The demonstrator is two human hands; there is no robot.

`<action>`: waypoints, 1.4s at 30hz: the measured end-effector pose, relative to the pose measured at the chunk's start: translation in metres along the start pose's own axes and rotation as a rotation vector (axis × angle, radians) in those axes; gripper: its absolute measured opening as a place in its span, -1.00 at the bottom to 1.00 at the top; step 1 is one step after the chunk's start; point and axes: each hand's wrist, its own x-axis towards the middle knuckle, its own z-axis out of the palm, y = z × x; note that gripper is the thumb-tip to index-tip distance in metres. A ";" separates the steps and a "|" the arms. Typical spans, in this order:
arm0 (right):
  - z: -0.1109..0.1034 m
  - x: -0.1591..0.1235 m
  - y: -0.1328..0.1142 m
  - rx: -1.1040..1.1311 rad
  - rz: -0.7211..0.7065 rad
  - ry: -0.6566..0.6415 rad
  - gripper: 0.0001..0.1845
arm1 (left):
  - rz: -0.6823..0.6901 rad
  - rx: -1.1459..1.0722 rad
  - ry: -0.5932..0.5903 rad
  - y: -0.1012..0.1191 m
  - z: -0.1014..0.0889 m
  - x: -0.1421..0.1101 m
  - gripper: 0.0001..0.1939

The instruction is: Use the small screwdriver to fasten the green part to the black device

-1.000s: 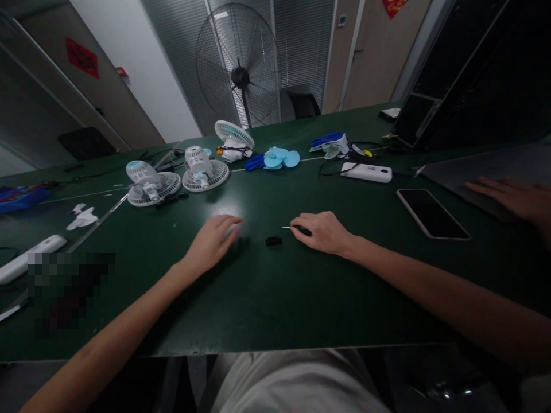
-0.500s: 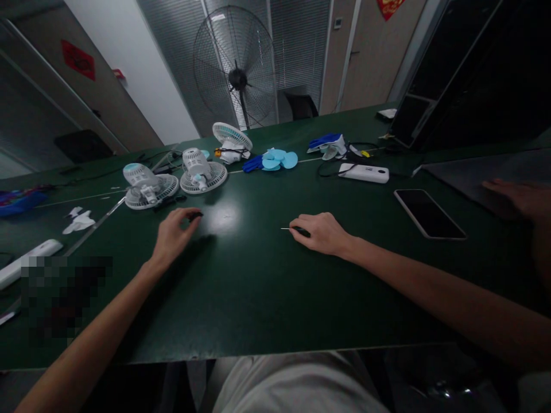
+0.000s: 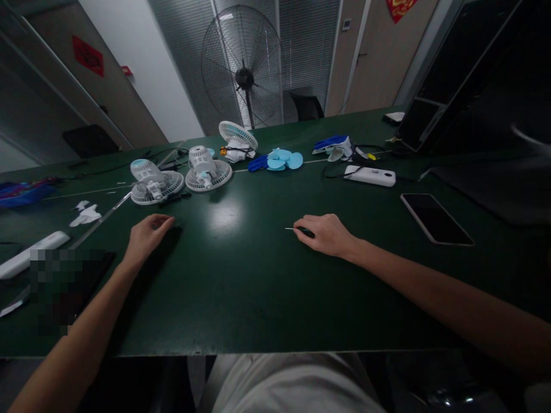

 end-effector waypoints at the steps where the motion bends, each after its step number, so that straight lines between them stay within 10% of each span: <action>1: 0.000 0.000 0.000 -0.003 0.000 0.001 -0.66 | -0.026 0.020 -0.025 0.001 -0.001 0.005 -0.40; 13: 0.002 0.000 0.002 -0.002 0.009 0.010 -0.68 | -0.111 0.143 -0.217 0.014 -0.010 0.045 -0.74; 26: 0.001 -0.001 0.000 0.007 0.005 0.005 -0.67 | 0.009 -0.139 0.130 0.004 -0.013 -0.015 -0.62; 42: 0.001 -0.001 0.000 0.008 0.000 0.005 -0.68 | 0.030 -0.244 0.231 0.024 0.003 -0.031 -0.62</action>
